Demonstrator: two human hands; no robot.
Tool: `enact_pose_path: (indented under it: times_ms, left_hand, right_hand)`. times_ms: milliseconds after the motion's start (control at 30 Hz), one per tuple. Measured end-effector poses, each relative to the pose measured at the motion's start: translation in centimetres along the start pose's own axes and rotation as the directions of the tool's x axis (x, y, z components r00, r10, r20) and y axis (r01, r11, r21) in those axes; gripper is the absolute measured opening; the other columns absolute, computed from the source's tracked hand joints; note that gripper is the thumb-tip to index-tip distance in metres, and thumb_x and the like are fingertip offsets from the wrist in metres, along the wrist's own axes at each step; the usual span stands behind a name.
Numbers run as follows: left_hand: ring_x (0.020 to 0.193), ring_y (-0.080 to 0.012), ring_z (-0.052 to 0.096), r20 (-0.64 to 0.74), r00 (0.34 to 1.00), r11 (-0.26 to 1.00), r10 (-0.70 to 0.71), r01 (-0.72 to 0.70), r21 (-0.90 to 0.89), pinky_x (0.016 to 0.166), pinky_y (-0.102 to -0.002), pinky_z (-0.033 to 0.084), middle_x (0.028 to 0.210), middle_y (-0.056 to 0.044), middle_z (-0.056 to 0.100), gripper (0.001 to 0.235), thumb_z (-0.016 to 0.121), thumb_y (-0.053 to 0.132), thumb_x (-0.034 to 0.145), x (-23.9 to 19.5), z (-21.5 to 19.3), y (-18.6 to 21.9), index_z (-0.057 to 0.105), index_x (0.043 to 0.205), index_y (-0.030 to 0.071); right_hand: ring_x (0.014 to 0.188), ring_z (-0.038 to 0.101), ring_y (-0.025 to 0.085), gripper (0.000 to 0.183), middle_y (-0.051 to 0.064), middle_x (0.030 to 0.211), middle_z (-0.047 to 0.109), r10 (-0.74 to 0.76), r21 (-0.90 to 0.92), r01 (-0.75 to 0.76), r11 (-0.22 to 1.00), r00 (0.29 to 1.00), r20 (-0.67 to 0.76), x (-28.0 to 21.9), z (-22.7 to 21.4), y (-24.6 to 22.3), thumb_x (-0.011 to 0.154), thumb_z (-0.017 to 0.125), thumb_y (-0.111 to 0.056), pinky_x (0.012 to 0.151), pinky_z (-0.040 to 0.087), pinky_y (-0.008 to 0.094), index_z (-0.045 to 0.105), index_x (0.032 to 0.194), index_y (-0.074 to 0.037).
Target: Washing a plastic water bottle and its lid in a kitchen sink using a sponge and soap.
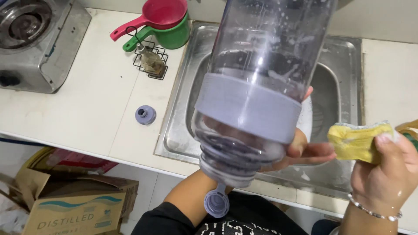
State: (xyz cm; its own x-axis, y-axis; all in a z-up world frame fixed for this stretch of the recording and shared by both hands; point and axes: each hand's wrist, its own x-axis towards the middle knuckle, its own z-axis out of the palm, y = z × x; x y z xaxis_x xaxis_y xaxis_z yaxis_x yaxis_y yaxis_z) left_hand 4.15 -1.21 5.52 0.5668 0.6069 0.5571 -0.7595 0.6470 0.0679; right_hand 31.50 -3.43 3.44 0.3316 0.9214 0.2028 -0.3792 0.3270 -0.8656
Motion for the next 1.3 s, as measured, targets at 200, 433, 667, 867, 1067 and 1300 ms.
enact_pose_path:
  times_ms: [200,433,667,867,1067,1300]
  left_hand:
    - [0.126,-0.0336,0.061,0.070,0.997,0.958,0.039,-0.058,0.281,0.115,-0.054,0.035,0.126,-0.020,0.070,0.077,0.057,0.058,0.097,-1.0,2.1,0.9,0.058,0.138,-0.008]
    - [0.127,-0.0312,0.061,0.017,0.989,0.869,0.148,-0.138,0.476,0.112,-0.050,0.043,0.133,-0.017,0.064,0.077,0.064,0.057,0.093,0.4,3.4,2.8,0.050,0.145,0.003]
    - [0.128,-0.0288,0.060,-0.010,0.971,0.745,0.239,-0.176,0.644,0.108,-0.046,0.051,0.139,-0.014,0.058,0.083,0.072,0.056,0.088,1.2,3.8,3.4,0.041,0.153,0.013]
    - [0.128,-0.0271,0.059,0.011,0.957,0.639,0.291,-0.203,0.742,0.106,-0.043,0.056,0.144,-0.011,0.054,0.092,0.078,0.056,0.085,1.4,3.8,2.7,0.035,0.158,0.021]
    - [0.130,-0.0251,0.061,-0.372,0.776,0.704,0.509,-0.127,0.699,0.112,-0.043,0.049,0.142,-0.016,0.059,0.105,0.077,0.061,0.089,1.6,2.1,1.4,0.037,0.157,-0.008]
    - [0.142,-0.0293,0.040,-0.335,0.670,0.454,0.662,-0.002,0.891,0.119,-0.041,0.035,0.154,-0.025,0.033,0.109,0.075,0.049,0.090,1.6,1.5,-0.4,0.004,0.158,0.004]
  right_hand:
    - [0.112,0.068,0.023,0.021,0.012,0.120,0.066,0.052,0.028,-0.053,0.998,0.998,0.018,0.1,1.2,-1.0,0.101,0.054,-0.007,0.113,0.054,0.042,0.061,0.119,0.003]
    - [0.113,0.064,0.023,0.023,0.010,0.118,0.062,-0.041,-0.199,0.055,0.978,0.997,0.073,-1.0,0.6,-2.1,0.107,0.056,-0.010,0.114,0.049,0.046,0.057,0.128,0.000]
    - [0.117,0.064,0.015,0.036,0.000,0.121,0.064,-0.028,-0.313,0.060,0.948,0.994,0.105,-3.7,7.7,-6.0,0.090,0.061,-0.012,0.114,0.052,0.041,0.058,0.125,-0.008]
    - [0.100,0.065,0.022,0.019,0.013,0.105,0.064,-0.359,-0.619,0.625,0.476,0.780,0.512,-3.7,12.7,-4.0,0.087,0.075,-0.003,0.088,0.053,0.032,0.060,0.097,0.005]
    - [0.119,0.062,0.016,0.023,0.015,0.132,0.062,-0.214,-0.194,0.284,0.939,0.924,0.317,-2.0,14.2,-1.6,0.110,0.067,-0.010,0.112,0.051,0.029,0.055,0.129,-0.003]
    - [0.094,0.060,0.016,0.034,0.015,0.115,0.061,-0.151,-0.608,0.300,0.735,0.947,0.284,0.1,13.3,0.8,0.092,0.069,-0.003,0.080,0.049,0.031,0.059,0.124,0.006]
